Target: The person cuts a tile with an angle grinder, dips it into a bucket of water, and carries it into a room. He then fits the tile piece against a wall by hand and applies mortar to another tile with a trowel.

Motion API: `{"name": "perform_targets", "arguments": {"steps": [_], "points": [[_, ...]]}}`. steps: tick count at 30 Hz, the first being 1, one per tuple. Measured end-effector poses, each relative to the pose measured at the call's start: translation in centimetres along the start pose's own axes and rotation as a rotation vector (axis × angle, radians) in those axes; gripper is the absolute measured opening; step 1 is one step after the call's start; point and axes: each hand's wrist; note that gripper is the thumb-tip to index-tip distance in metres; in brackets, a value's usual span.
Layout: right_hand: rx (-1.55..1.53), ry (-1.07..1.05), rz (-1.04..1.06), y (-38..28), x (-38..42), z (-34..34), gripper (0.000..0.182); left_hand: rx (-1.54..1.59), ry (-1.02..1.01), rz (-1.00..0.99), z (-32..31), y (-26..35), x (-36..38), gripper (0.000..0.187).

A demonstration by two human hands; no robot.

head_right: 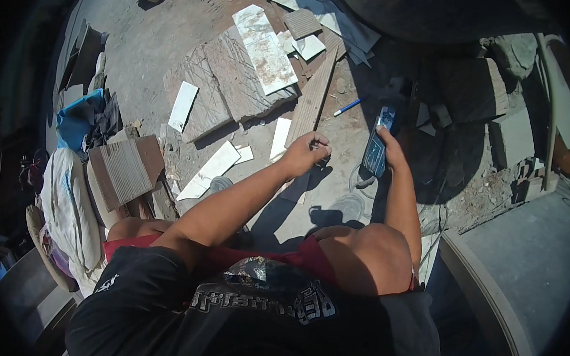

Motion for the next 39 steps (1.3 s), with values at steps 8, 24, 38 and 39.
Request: {"name": "perform_targets", "arguments": {"steps": [8,24,38,39], "points": [[0.165,-0.212,0.505,-5.3,7.4,-11.0,0.072,0.154,-0.407,-0.041,-4.8,1.2,-1.7,0.086],[0.292,-0.178,0.491,-11.2,12.1,-15.1,0.052,-0.036,0.045,-0.302,-7.5,6.7,3.0,0.067],[0.711,0.442,0.572,-16.3,11.3,-20.7,0.071,-0.209,0.367,-0.229,-6.1,13.9,3.5,0.042],[0.734,0.488,0.525,-16.7,11.2,-21.2,0.072,-0.229,0.33,-0.165,-5.7,14.8,3.8,0.041]]}}
Point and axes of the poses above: each hand's wrist, its own x-axis away from the middle knuckle, its own z-axis out of the back of the hand, y = z × x, and after that the axes turned 12 degrees about -y, right-handed
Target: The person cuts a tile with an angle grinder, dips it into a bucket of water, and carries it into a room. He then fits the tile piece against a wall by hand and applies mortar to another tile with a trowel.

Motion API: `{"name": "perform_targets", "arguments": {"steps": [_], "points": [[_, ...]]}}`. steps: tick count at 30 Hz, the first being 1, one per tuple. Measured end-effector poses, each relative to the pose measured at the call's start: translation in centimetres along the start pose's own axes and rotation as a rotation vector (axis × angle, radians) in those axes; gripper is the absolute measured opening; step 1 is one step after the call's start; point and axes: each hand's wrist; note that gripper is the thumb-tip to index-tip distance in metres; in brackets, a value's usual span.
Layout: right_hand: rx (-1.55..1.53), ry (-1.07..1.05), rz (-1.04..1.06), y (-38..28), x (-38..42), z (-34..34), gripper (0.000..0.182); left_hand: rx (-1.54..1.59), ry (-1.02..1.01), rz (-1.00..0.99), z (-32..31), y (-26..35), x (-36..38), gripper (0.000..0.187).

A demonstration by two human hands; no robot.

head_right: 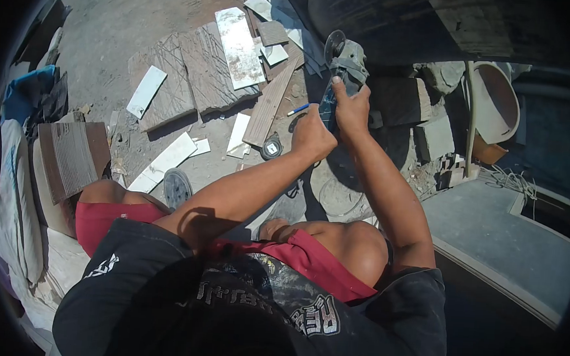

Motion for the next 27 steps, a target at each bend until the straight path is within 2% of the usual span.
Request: {"name": "perform_targets", "arguments": {"steps": [1,3,4,10,17,25,27], "points": [[-0.01,-0.002,-0.007,0.7,-1.2,-0.1,0.077,0.012,0.016,0.018,0.0,0.3,0.0,0.041],[0.183,0.096,0.028,1.0,-2.2,-0.4,0.083,0.059,0.03,0.019,-0.5,0.3,-0.3,0.045],[0.329,0.077,-0.085,0.4,-2.3,-0.4,0.087,0.057,0.028,0.029,-0.6,0.4,-0.4,0.041],[0.599,-0.021,-0.256,-1.6,-3.8,-2.0,0.087,0.133,0.111,0.1,-1.8,-0.7,-2.1,0.034],[0.528,-0.004,-0.162,1.8,-6.0,-4.5,0.088,0.13,0.112,0.149,-0.1,-2.1,-2.2,0.033],[0.469,-0.011,-0.135,1.8,-5.9,-4.7,0.091,0.22,0.124,0.138,-0.9,-2.8,-2.5,0.035],[0.23,-0.063,-0.24,1.7,-6.0,-3.9,0.085,0.281,0.065,0.149,-0.8,-2.7,-2.3,0.043]]}}
Point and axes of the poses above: each hand's wrist, its own x-axis away from the middle knuckle, its own z-axis out of the back of the hand, y = z × x, and after that the axes turned 12 degrees about -y, right-handed
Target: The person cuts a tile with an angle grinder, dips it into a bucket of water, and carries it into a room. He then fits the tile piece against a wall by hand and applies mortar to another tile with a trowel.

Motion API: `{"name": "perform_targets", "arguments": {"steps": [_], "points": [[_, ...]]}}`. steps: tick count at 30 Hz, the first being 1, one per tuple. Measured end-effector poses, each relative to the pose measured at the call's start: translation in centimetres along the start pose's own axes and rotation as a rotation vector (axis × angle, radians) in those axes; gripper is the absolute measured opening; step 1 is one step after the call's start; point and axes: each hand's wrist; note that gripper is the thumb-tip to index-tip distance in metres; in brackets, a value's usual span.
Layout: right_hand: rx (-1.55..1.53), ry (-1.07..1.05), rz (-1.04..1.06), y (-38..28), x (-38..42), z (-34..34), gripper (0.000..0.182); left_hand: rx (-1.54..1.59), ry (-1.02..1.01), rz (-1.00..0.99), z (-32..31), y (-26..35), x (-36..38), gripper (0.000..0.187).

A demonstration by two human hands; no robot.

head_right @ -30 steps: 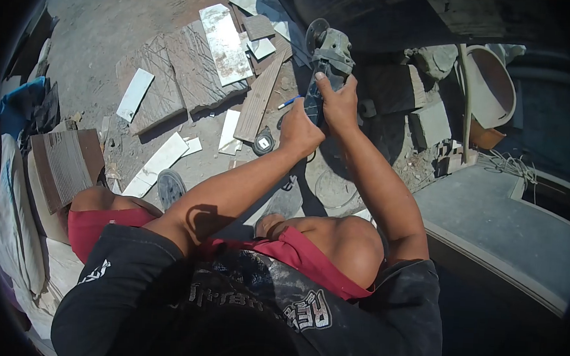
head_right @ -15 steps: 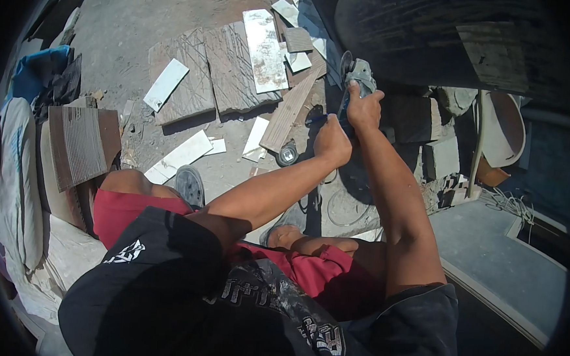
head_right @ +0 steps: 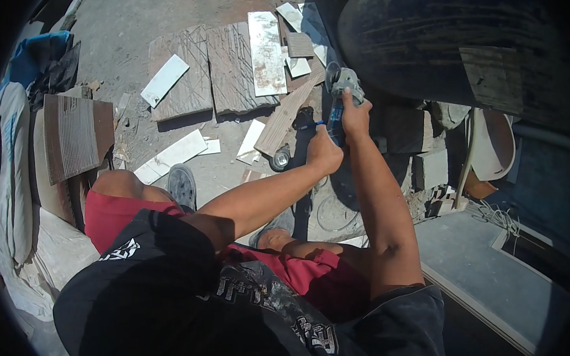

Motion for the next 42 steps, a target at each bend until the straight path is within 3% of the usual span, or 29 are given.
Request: {"name": "perform_targets", "arguments": {"steps": [1,4,5,8,12,13,16,20,21,22,23,25,26,29,32,34,40,42], "points": [[-0.12,-0.047,-0.039,-0.1,-0.1,0.3,0.081,0.025,-0.026,0.009,0.4,0.1,0.0,0.047],[-0.443,-0.622,-0.102,0.6,0.6,2.4,0.067,0.28,-0.096,-0.138,0.4,-1.7,-0.9,0.06],[-0.441,-0.691,-0.096,0.7,0.9,2.9,0.054,0.401,-0.142,-0.209,0.0,-3.1,-2.1,0.068],[-0.516,-0.838,-0.076,2.3,0.6,2.0,0.05,0.729,-0.383,-0.32,0.7,-3.8,-3.1,0.069],[-0.469,-0.814,0.101,0.6,1.5,0.7,0.044,0.751,-0.464,-0.301,2.1,-4.8,-3.4,0.071],[-0.436,-0.791,0.137,0.6,1.2,0.4,0.044,0.759,-0.499,-0.314,2.5,-4.9,-3.3,0.059],[-0.179,-0.538,0.319,0.5,0.7,-0.9,0.036,0.495,-0.602,-0.266,4.4,-5.2,-3.7,0.046],[-0.245,-0.555,0.261,-0.7,0.1,-2.6,0.03,0.064,-0.65,-0.143,8.9,-7.2,-5.8,0.049],[-0.203,-0.547,0.242,-1.2,-0.2,-2.8,0.027,-0.001,-0.551,-0.146,10.1,-8.8,-7.5,0.047],[-0.162,-0.537,0.227,-2.0,0.0,-2.9,0.024,-0.061,-0.28,-0.196,11.8,-8.6,-7.3,0.051],[-0.199,-0.51,0.244,-2.7,0.7,-3.1,0.023,-0.194,0.009,-0.205,13.6,-8.3,-7.3,0.04],[-0.099,-0.387,0.23,-2.4,-0.1,-4.1,0.043,-0.257,0.373,-0.184,16.8,-8.3,-8.5,0.026],[-0.047,-0.326,0.216,-1.8,-0.6,-4.7,0.054,-0.301,0.417,-0.138,17.9,-8.6,-9.1,0.028],[-0.012,-0.325,0.194,0.2,-2.8,-6.1,0.071,-0.478,0.413,-0.086,19.8,-8.6,-10.5,0.031],[0.118,-0.113,0.221,0.4,-2.1,-6.9,0.056,-0.514,0.416,0.011,19.9,-7.5,-10.7,0.036],[0.189,-0.101,0.189,-0.2,-0.9,-6.7,0.062,-0.524,0.404,0.035,19.3,-7.7,-10.7,0.04],[0.333,-0.153,0.143,-1.6,-0.3,-6.8,0.074,-0.791,0.402,-0.251,19.5,-10.1,-12.2,0.061],[0.361,-0.162,0.119,-3.0,0.0,-7.4,0.074,-0.853,0.25,-0.194,20.8,-10.0,-12.6,0.071]]}}
Point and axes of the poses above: each hand's wrist, its own x-axis away from the middle knuckle, its own z-axis out of the back of the hand, y = z × x, and after that the axes turned 12 degrees about -y, right-handed
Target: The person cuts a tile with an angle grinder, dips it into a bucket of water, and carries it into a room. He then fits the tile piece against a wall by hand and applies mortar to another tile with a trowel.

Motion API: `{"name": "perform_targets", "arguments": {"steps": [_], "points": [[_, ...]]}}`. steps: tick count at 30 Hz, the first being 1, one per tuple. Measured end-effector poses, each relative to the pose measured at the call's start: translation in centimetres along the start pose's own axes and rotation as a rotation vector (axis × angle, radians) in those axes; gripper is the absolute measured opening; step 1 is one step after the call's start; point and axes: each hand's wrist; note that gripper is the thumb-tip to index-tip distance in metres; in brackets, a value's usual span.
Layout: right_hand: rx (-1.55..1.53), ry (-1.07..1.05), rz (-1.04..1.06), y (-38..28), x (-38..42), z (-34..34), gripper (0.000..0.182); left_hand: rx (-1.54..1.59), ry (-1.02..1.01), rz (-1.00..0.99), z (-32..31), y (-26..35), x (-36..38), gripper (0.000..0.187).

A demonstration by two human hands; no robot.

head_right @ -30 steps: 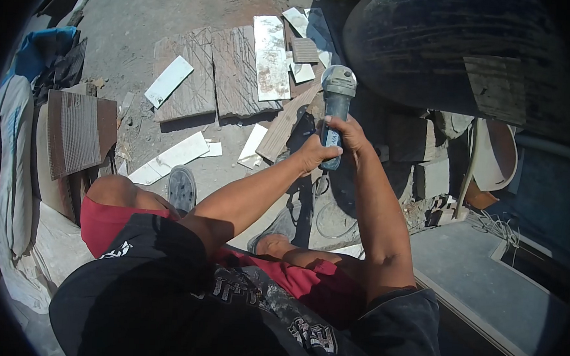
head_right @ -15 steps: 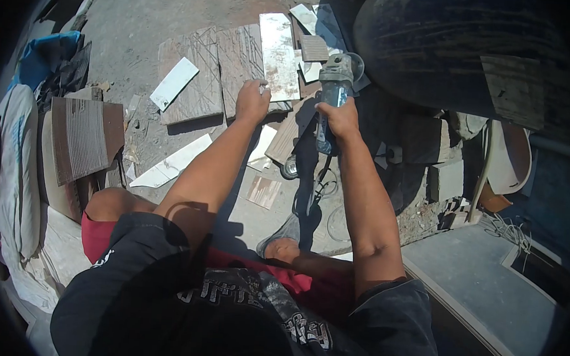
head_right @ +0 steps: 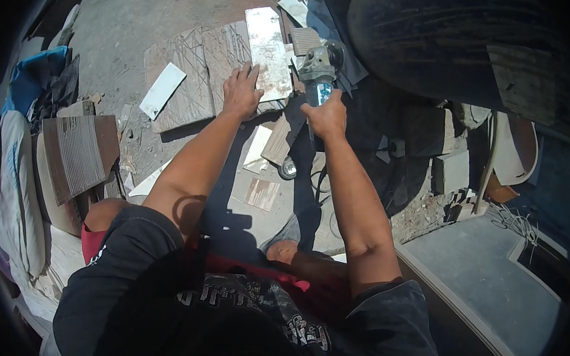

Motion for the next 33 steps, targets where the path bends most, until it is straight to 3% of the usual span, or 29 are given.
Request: {"name": "perform_targets", "arguments": {"steps": [3,10,18,28,33], "points": [[-0.015,-0.009,0.018,-2.4,-0.4,-0.8,0.074,-0.128,-0.114,-0.047,0.9,-0.7,-0.5,0.075],[-0.066,-0.022,0.002,-6.5,-1.9,-5.1,0.073,-0.298,-0.169,-0.165,2.1,-1.8,-1.1,0.073],[-0.114,0.058,0.093,-7.8,-3.3,-9.1,0.062,-0.307,-0.151,-0.146,0.7,-3.8,-2.3,0.057],[-0.181,0.07,0.088,-8.0,-4.9,-9.8,0.055,-0.307,-0.173,-0.204,1.8,-3.8,-2.4,0.078],[-0.186,0.049,0.079,-8.0,-5.0,-9.5,0.054,-0.306,-0.178,-0.212,1.7,-4.4,-2.7,0.078]]}}
Point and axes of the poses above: each hand's wrist, its own x-axis away from the middle knuckle, its own z-axis out of the back of the hand, y = z × x, and after that the axes turned 12 degrees about -y, right-handed
